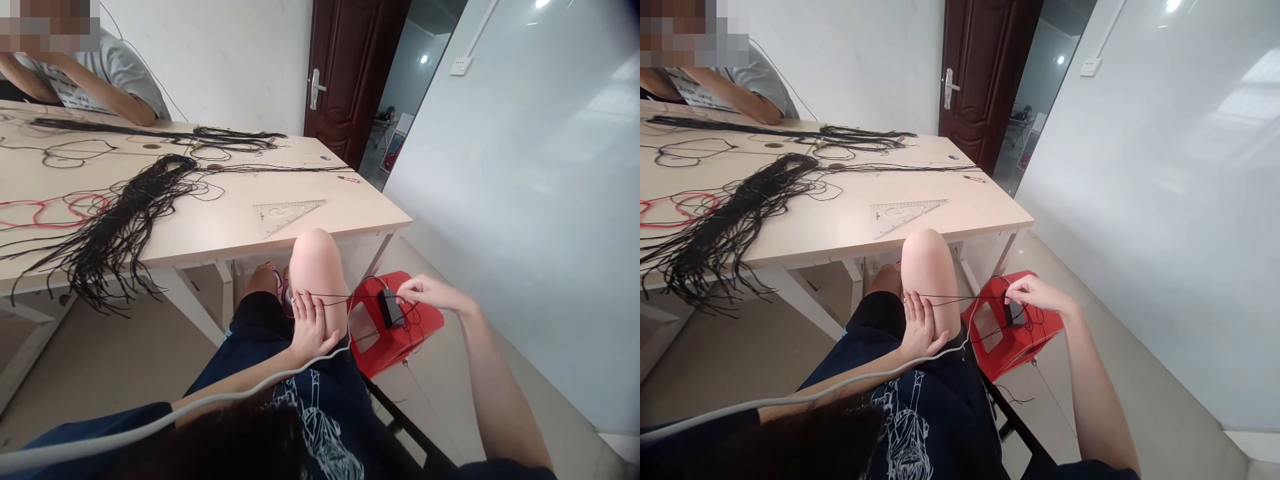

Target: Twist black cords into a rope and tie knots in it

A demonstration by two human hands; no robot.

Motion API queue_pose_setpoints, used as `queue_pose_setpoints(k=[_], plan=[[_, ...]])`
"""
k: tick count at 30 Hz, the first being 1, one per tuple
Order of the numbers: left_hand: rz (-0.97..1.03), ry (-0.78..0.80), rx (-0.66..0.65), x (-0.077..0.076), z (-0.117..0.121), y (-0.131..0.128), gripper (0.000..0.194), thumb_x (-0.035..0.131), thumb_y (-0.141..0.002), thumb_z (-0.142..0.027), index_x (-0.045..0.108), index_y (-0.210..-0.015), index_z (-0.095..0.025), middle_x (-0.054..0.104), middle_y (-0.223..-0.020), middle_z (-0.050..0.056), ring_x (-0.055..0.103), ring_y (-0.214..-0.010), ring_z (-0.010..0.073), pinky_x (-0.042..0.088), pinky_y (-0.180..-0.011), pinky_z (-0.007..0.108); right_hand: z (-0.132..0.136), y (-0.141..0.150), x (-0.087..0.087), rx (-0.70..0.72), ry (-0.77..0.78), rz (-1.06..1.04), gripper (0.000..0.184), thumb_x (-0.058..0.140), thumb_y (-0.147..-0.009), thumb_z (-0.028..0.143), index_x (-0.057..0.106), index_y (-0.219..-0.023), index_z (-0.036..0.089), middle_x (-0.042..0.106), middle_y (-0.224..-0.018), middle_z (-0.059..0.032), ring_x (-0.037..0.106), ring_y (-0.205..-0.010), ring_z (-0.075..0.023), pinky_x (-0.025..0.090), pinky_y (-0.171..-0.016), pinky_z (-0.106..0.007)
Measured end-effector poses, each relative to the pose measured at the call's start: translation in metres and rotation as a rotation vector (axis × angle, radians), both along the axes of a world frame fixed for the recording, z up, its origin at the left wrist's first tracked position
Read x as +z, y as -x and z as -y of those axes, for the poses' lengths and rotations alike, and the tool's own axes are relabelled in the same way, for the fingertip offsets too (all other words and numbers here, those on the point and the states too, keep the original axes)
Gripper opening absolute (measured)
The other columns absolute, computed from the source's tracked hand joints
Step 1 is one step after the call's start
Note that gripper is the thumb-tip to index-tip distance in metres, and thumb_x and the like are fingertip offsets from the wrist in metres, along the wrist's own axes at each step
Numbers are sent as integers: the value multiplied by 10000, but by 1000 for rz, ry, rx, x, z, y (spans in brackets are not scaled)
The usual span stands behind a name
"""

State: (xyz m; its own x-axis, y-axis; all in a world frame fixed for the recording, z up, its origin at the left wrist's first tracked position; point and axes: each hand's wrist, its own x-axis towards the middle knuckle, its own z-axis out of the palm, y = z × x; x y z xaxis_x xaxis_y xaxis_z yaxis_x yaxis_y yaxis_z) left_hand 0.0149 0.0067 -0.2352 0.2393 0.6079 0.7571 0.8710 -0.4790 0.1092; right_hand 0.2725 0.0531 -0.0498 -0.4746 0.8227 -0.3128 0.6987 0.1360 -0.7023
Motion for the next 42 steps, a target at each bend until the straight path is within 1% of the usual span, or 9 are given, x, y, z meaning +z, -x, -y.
queue_pose_setpoints(k=[4,8,11,16,19,22,28,35,42], plan=[[-4,-4,2,1,0,0,968,498,-713,-418,-69,-1374,5,-210,-1407,275,-136,-1278,492,185,-932,662,-1,1,2,38,57,-15,273,584,-734,445,541,-733,176,586,-764,-30,509,-711,-145,398,-669,-287],[-5,-5,6,1,0,1,987,516,-699,-416,-66,-1373,10,-200,-1408,282,-128,-1279,494,199,-928,659,-1,1,2,82,150,-18,285,481,-804,467,488,-783,183,574,-639,-9,506,-639,-136,386,-617,-274],[-6,1,8,0,0,1,993,520,-697,-418,-69,-1374,6,-207,-1406,280,-133,-1276,498,208,-921,661,-2,0,3,95,174,1,369,421,-825,491,526,-693,163,514,-553,3,475,-574,-126,380,-625,-289],[1,12,12,1,0,1,999,518,-694,-417,-84,-1372,1,-215,-1406,273,-139,-1278,490,200,-928,660,-2,1,3,80,157,-28,284,574,-740,456,516,-735,178,596,-807,-44,518,-732,-149,394,-665,-283],[7,17,13,1,0,2,1003,519,-693,-425,-88,-1374,-8,-217,-1408,267,-139,-1280,486,192,-938,654,1,2,4,91,200,-37,280,524,-778,463,486,-804,187,613,-689,-30,527,-660,-144,395,-615,-279],[3,16,6,2,0,3,999,512,-699,-434,-91,-1374,-10,-214,-1410,267,-138,-1283,482,177,-943,657,2,3,4,100,209,-24,332,443,-819,484,525,-738,172,553,-541,-10,512,-598,-144,384,-597,-286],[-9,14,-3,1,0,5,996,510,-707,-435,-92,-1372,-4,-209,-1409,271,-131,-1283,486,182,-938,663,6,4,2,62,147,-62,284,570,-751,455,494,-739,182,619,-794,-46,534,-729,-149,397,-660,-284],[-10,15,-2,-3,-2,8,994,507,-720,-466,-91,-1376,-19,-180,-1418,269,-112,-1285,487,187,-942,662,10,3,0,73,181,-36,401,376,-844,514,532,-728,163,523,-472,10,460,-503,-121,375,-581,-287],[-43,2,-37,-6,-4,17,964,480,-743,-486,-84,-1381,-33,-180,-1424,255,-102,-1291,482,146,-951,675,10,4,0,64,156,-84,289,539,-779,460,442,-739,191,637,-728,-42,566,-716,-162,405,-649,-288]])
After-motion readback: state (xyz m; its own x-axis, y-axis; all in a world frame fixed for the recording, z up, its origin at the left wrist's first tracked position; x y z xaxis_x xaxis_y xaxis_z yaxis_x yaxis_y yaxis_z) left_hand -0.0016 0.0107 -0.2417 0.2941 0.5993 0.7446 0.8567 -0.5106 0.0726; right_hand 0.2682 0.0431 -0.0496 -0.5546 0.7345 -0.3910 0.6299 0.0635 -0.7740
